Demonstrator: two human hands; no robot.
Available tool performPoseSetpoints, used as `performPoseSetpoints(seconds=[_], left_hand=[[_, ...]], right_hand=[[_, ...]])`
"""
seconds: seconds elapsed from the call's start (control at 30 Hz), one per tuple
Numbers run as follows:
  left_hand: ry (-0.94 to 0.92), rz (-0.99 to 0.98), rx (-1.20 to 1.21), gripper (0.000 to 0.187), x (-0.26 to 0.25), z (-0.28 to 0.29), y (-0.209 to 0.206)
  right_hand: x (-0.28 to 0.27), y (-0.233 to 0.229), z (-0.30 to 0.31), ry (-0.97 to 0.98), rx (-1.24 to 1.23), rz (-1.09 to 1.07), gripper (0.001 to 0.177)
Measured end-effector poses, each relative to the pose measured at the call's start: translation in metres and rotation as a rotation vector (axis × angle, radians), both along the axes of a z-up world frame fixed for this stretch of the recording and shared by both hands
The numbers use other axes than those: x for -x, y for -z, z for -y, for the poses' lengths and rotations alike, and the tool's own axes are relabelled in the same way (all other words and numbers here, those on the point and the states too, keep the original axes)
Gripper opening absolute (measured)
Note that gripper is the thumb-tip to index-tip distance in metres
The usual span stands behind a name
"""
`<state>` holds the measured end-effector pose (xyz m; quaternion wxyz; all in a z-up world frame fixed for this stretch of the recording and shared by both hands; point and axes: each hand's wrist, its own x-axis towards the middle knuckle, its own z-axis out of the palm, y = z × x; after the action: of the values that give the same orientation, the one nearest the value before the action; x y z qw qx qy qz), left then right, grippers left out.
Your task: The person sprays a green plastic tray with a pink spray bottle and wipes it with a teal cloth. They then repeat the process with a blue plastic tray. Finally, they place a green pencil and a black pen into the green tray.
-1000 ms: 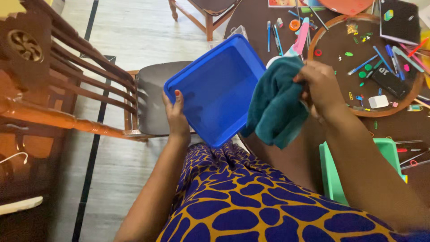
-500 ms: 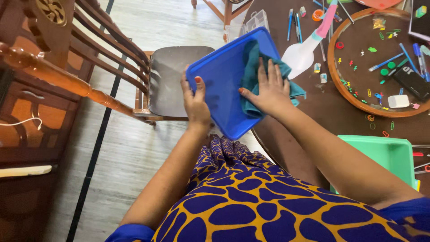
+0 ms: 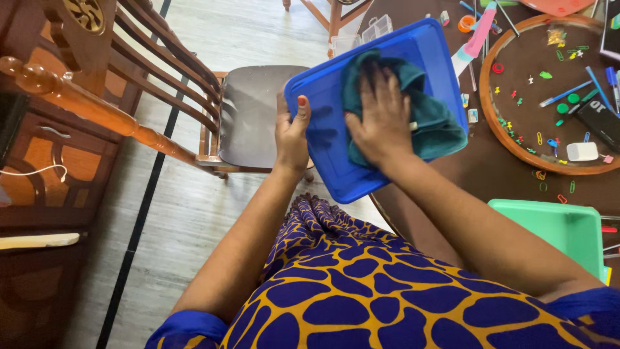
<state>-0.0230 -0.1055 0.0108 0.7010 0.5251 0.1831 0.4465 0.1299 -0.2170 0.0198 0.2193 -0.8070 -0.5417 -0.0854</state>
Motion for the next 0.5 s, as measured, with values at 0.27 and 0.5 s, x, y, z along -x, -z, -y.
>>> performPoseSetpoints(seconds=[0.27,0.5], left_hand=[[0.157,0.038,0.007,0.058,-0.005,0.007,0.006],[0.051,-0.013,-0.163,0.062,0.002,0.003,-0.006]], right_hand=[[0.063,-0.034,0.019,-0.196,-0.006,0.068,0.073],[0.058,-0.031,0.050,-0.403,0.038,0.015,0.057]])
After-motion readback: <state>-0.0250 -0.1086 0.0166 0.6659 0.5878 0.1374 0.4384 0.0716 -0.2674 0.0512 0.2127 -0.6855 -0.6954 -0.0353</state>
